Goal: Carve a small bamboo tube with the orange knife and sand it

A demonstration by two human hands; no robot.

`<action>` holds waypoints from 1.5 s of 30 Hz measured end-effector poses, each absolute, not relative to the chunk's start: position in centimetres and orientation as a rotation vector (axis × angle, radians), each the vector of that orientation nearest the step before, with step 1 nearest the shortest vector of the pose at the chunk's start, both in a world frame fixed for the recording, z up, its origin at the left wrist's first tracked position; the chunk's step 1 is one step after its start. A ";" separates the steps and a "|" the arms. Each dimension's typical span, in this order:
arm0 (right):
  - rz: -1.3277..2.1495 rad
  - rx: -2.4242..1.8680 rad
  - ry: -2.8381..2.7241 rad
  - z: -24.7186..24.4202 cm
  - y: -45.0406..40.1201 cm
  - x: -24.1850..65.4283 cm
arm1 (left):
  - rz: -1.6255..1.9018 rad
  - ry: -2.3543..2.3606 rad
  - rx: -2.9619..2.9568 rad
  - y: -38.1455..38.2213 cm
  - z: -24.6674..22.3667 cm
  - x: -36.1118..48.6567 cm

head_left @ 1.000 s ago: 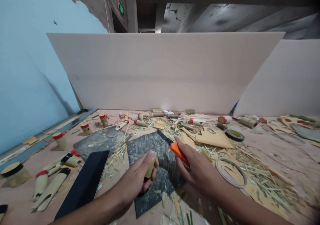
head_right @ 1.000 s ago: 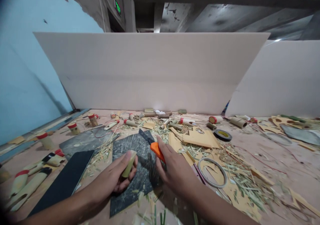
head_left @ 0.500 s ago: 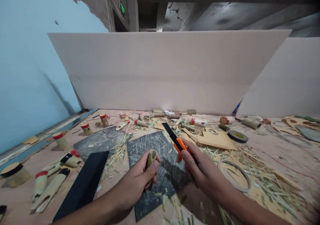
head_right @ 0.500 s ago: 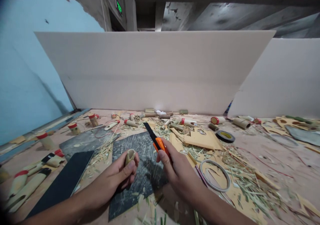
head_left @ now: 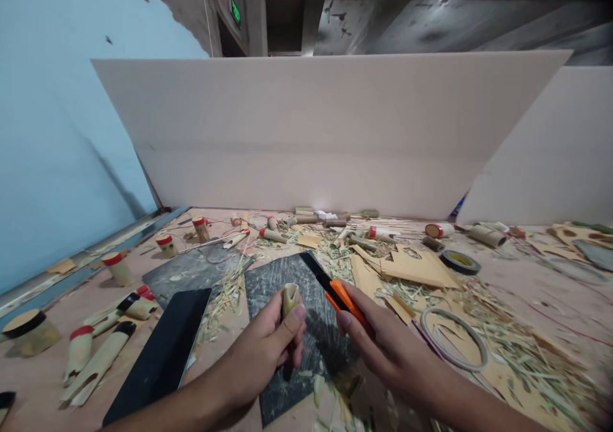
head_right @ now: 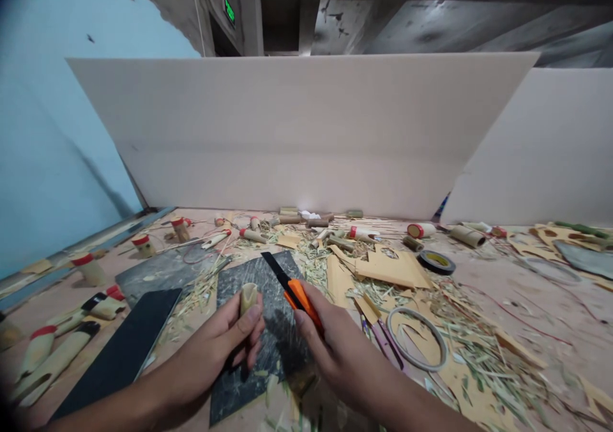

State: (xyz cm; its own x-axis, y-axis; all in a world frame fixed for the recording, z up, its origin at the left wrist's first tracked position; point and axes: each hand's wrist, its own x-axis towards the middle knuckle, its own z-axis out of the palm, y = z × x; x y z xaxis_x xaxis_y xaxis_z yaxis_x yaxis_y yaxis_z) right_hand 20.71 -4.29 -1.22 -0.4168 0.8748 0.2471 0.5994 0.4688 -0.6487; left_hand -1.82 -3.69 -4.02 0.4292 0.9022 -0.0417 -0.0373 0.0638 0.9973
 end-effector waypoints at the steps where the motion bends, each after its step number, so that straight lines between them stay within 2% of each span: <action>1: 0.633 -1.211 -2.165 -1.4 -4.3 20.8 | 0.868 0.868 1.287 -3.7 -4.0 -1.8; 17: 0.811 -1.095 -2.350 -1.9 -4.6 21.6 | 0.827 0.928 1.282 -3.0 -4.8 -2.0; 21: 0.699 -1.036 -2.400 -2.2 -4.4 21.5 | 0.858 0.901 1.227 -3.0 -4.8 -2.1; 29: 0.494 -1.230 -2.326 -1.8 -4.1 21.7 | 0.895 0.874 1.316 -3.0 -4.7 -2.5; 38: 0.314 -1.270 -2.511 -1.2 -4.6 20.9 | 0.837 0.841 1.323 -3.4 -5.0 -2.6; 45: 0.320 -1.147 -2.579 -1.8 -4.5 21.0 | 0.834 0.932 1.414 -3.7 -4.4 -2.6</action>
State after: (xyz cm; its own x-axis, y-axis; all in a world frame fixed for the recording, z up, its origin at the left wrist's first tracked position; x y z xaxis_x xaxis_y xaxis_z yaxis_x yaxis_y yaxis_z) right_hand 21.02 -4.45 -1.80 -0.6360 0.7503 0.1803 0.6836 0.6562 -0.3195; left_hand -2.57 -3.67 -4.42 0.4241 0.9049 -0.0355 0.0653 0.0086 0.9978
